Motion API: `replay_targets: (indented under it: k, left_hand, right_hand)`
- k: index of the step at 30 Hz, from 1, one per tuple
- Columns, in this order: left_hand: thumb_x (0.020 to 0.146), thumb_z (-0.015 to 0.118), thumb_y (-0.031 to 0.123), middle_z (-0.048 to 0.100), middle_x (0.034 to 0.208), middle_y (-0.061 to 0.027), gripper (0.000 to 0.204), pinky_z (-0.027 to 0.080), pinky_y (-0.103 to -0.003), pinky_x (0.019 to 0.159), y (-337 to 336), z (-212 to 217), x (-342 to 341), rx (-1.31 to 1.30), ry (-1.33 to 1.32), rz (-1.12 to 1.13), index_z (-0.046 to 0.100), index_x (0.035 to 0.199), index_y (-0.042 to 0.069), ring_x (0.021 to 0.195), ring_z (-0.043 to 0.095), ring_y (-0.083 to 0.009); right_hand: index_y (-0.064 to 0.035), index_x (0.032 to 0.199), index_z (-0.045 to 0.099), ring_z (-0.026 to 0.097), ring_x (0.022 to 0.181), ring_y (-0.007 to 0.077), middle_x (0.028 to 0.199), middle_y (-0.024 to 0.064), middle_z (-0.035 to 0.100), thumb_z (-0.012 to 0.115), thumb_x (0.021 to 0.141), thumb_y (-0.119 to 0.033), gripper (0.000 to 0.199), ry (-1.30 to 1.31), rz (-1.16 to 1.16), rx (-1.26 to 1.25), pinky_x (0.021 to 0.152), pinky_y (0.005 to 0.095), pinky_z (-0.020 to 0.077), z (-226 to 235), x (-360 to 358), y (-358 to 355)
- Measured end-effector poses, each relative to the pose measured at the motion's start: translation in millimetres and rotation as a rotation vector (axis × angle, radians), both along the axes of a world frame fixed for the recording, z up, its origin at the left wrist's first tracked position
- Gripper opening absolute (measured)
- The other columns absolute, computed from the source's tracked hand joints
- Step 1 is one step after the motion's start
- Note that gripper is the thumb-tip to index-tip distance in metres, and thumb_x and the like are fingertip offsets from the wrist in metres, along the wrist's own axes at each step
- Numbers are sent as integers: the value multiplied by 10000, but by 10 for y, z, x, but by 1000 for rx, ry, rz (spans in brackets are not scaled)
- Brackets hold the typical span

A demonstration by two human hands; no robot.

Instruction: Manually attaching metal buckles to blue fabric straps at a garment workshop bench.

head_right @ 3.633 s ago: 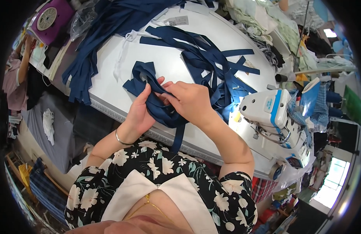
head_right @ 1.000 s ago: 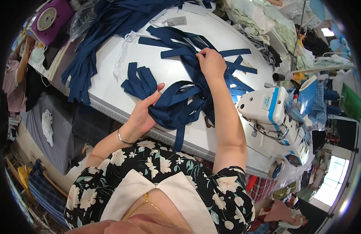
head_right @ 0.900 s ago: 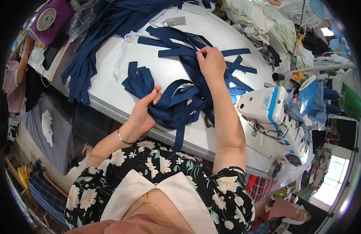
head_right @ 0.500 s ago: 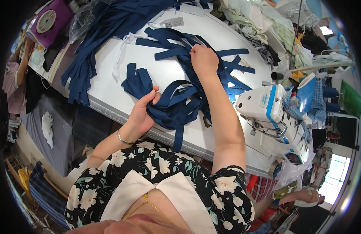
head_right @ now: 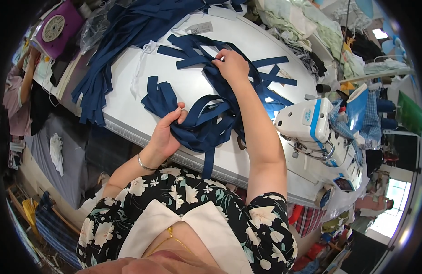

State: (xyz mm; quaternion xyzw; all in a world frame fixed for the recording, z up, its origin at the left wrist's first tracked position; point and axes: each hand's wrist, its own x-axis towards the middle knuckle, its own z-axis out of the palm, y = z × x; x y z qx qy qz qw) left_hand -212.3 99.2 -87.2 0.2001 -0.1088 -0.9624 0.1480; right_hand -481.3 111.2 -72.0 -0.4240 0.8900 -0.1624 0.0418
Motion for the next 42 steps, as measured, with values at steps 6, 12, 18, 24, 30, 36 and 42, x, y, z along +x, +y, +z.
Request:
replay_targets:
  k: [6,12,18,24,30,36,42]
  left_hand:
    - [969,568,219,480,773,23,235,402,-242,781,-20,-33,-33,2,-1,-2,522,1140,65,767,479,-99]
    - [986,539,381,479,843,14,410,435,-266,820,-18,63,4,38,109,-53,530,1230,52,799,491,-108]
    - [1006,495,357,615,1080,-36,334,470,-300,932,-28,-99,22,-29,26,-56,593,1117,57,1026,584,-148]
    - [1022,454,349,536,815,-10,283,475,-350,914,-102,-53,-4,-55,156,97,532,907,103,933,577,-193]
    - [1022,467,317,434,719,2,210,418,-300,791,-43,-74,-70,-108,133,43,525,943,132,809,472,-178]
    - [1028,447,317,434,722,0,220,413,-295,762,-58,-90,-56,-108,126,57,519,951,125,773,449,-172]
    - [1002,517,329,484,754,-15,281,445,-302,786,-63,-153,-18,-128,126,58,539,1071,58,819,518,-180]
  right_hand:
    - [-60,906,681,651,726,240,786,90,682,732,804,-234,208,109,-7,-387,673,337,499,152,166,77]
    - [-73,880,678,641,697,245,789,77,655,687,805,-91,77,-33,485,-429,631,314,497,601,1043,387]
    - [-121,850,655,616,660,242,770,25,612,723,750,-207,149,-21,793,-346,572,355,481,571,1382,632]
    - [-25,815,691,610,623,157,722,86,634,692,825,-143,118,-253,403,-361,555,282,451,534,980,355]
    - [-108,1009,683,628,954,276,959,83,680,732,774,-393,373,145,149,-115,788,390,499,129,343,-245]
    - [-36,978,635,667,857,313,869,142,694,664,829,-282,289,-94,122,-210,770,418,507,159,179,-297]
    - [-21,985,587,647,684,189,767,98,663,618,894,-145,157,-146,185,-449,628,305,490,757,715,60]
